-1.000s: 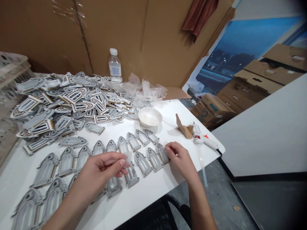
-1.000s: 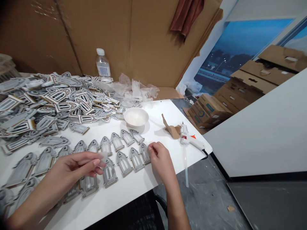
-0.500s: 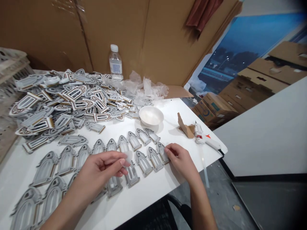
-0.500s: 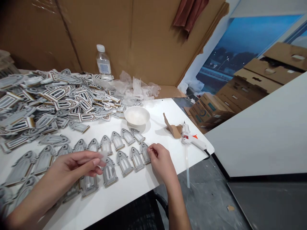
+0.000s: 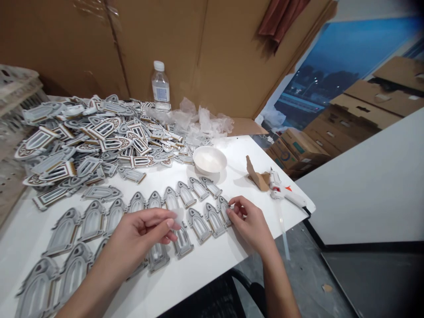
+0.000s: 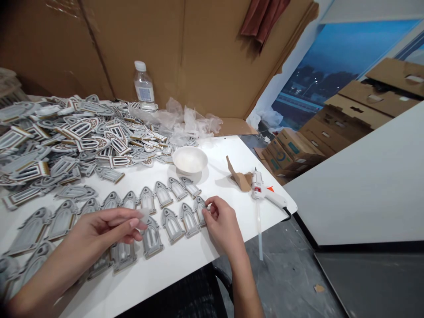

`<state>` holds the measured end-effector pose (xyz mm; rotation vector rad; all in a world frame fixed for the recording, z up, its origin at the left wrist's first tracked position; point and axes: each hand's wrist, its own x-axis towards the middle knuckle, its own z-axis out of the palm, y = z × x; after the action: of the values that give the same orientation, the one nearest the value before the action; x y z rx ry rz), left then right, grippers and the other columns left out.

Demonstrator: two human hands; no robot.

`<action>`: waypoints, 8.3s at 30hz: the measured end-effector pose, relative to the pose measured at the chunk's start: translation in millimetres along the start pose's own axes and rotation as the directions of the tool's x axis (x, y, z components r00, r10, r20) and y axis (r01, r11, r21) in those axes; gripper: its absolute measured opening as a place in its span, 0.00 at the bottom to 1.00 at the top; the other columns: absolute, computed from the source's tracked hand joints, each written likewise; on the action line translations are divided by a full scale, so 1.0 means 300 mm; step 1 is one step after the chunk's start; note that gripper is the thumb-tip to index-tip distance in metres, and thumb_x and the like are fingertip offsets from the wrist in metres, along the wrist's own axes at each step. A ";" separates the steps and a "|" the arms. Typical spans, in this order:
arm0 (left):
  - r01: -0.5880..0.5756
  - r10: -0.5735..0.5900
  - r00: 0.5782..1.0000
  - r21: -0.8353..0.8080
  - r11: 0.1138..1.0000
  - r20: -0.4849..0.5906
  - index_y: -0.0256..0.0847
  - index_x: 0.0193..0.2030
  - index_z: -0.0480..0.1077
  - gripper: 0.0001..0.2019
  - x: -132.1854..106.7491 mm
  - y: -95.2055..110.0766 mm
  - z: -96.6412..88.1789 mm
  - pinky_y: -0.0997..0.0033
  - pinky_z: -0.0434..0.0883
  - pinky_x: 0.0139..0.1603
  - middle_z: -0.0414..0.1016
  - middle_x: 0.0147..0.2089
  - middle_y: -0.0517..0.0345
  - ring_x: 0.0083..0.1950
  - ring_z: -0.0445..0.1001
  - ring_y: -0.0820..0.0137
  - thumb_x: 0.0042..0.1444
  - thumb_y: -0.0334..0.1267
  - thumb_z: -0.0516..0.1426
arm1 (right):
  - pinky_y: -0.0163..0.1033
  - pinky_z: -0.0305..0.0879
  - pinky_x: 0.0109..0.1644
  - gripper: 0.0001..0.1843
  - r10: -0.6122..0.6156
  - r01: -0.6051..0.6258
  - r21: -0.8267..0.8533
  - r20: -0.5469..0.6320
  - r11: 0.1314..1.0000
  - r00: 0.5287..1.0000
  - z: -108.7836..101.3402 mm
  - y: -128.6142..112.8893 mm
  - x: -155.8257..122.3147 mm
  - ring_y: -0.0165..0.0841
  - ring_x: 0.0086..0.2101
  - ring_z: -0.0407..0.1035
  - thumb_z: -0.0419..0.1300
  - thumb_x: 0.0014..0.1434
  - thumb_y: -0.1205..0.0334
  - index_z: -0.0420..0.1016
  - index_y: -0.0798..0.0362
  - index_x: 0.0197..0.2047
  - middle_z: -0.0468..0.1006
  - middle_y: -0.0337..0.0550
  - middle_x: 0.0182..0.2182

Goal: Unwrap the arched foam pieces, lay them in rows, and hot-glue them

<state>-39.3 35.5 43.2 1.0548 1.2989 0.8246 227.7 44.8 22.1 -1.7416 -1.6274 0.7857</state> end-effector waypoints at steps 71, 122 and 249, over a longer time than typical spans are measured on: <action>0.172 -0.117 0.948 -0.168 0.971 0.295 0.40 0.34 0.68 0.14 -0.027 0.032 0.007 0.78 0.69 0.30 0.82 0.37 0.52 0.34 0.80 0.69 0.53 0.49 0.62 | 0.32 0.54 0.29 0.06 -0.187 0.086 0.370 0.247 0.925 0.951 0.133 -0.236 -0.065 0.26 0.26 0.58 0.61 0.60 0.58 0.75 0.51 0.37 0.65 0.34 0.26; -0.730 0.361 0.680 0.637 0.248 0.638 0.56 0.59 0.67 0.17 -0.019 -0.068 0.045 0.41 0.51 0.68 0.50 0.73 0.52 0.73 0.45 0.54 0.64 0.46 0.51 | 0.34 0.56 0.36 0.09 -0.266 0.377 -0.148 0.480 0.914 0.836 0.054 -0.169 0.055 0.31 0.33 0.66 0.54 0.61 0.69 0.76 0.51 0.37 0.76 0.39 0.31; -0.539 0.651 0.633 0.842 -0.017 0.419 0.45 0.62 0.64 0.20 -0.208 -0.236 0.008 0.56 0.45 0.71 0.67 0.65 0.61 0.67 0.60 0.63 0.63 0.40 0.53 | 0.35 0.60 0.30 0.05 -0.064 0.060 0.031 0.126 0.998 0.990 0.216 -0.214 -0.120 0.30 0.24 0.66 0.59 0.57 0.63 0.76 0.51 0.36 0.78 0.38 0.27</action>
<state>-50.5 -46.8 -1.9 2.8012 1.3711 0.6492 134.7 14.7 31.3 -1.6432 -1.7380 0.9009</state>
